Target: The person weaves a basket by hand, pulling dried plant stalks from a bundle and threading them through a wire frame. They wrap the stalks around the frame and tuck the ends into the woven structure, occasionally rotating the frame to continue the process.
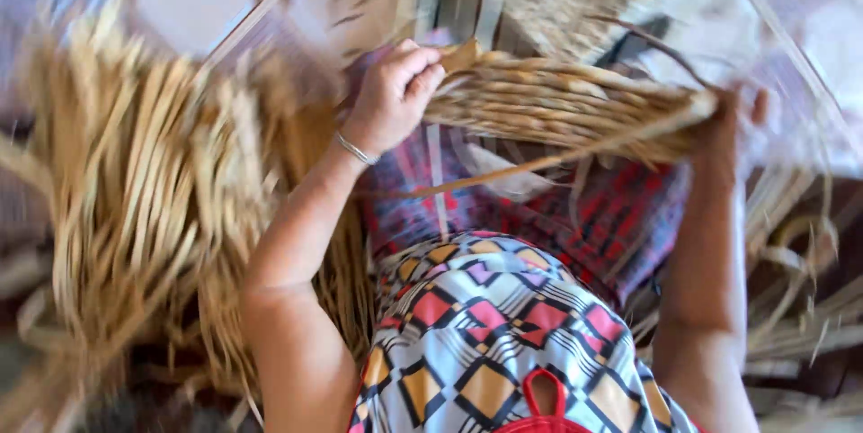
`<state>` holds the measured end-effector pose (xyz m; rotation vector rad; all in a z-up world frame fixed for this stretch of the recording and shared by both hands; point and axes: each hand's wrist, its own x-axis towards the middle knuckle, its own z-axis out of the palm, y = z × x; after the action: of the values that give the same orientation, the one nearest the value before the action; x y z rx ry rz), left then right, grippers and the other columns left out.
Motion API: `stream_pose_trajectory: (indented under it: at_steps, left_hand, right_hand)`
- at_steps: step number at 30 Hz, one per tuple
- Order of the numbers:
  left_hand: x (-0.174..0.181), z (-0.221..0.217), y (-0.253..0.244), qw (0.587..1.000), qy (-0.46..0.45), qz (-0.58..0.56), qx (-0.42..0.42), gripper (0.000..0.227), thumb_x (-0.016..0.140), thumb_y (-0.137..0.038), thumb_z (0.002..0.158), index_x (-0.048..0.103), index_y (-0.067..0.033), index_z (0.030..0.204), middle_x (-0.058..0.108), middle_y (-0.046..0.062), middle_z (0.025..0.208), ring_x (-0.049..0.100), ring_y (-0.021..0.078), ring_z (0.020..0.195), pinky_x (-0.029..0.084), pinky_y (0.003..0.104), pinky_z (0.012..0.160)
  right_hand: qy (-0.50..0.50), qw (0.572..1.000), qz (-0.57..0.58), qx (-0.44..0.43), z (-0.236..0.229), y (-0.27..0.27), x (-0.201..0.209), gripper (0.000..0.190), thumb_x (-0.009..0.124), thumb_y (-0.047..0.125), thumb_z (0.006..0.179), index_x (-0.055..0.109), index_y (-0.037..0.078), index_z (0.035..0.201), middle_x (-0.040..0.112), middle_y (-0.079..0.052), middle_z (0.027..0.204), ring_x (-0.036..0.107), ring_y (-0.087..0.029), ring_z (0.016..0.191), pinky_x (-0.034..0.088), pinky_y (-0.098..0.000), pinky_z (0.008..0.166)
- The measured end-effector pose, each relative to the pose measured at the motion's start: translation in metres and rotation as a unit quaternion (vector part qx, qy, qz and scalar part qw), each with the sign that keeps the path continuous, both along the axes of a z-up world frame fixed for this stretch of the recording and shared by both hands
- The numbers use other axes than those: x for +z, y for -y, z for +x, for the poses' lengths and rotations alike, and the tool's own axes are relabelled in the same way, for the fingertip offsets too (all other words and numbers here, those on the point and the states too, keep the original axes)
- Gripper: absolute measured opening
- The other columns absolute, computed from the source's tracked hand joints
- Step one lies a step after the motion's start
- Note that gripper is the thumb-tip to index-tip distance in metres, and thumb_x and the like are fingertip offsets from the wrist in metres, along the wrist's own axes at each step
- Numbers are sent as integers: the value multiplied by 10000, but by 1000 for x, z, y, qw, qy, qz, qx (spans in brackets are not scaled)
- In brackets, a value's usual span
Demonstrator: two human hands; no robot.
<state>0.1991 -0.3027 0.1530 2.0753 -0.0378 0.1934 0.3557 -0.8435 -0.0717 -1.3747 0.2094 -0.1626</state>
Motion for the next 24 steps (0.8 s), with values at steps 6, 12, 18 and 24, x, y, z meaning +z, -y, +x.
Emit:
stream_pose_trajectory:
  at_steps: [6,12,18,24]
  left_hand:
    - [0,81,146,987,65,-27,-144,204,717,-113,971,636,-55,1149,689,98,934,715,236,825,570,351,728]
    - [-38,141,234,978,78,29,-191,268,758,-101,898,659,-36,1139,622,133,975,692,281,825,572,376,727]
    - [-53,175,276,980,-35,-78,-181,180,752,-119,881,697,-46,1036,601,105,1021,732,234,768,629,347,670]
    - [-72,174,277,972,67,5,-224,141,731,-148,916,757,-58,1022,715,97,1006,728,203,773,621,330,723]
  right_hand:
    - [-53,989,-122,63,-18,-46,96,199,701,192,1031,654,89,1195,673,-1,1009,611,-77,869,511,-248,761]
    - [-62,991,-31,114,-14,-48,100,194,655,174,1053,639,75,1219,686,-24,1006,610,-82,874,507,-250,807]
    - [48,954,-290,68,-24,-68,157,139,696,153,1023,684,66,1131,676,-75,1125,612,-170,1037,543,-309,871]
    - [122,942,-311,20,-22,-76,137,180,729,182,1014,736,43,1128,651,-169,1347,566,-331,1227,472,-432,1030]
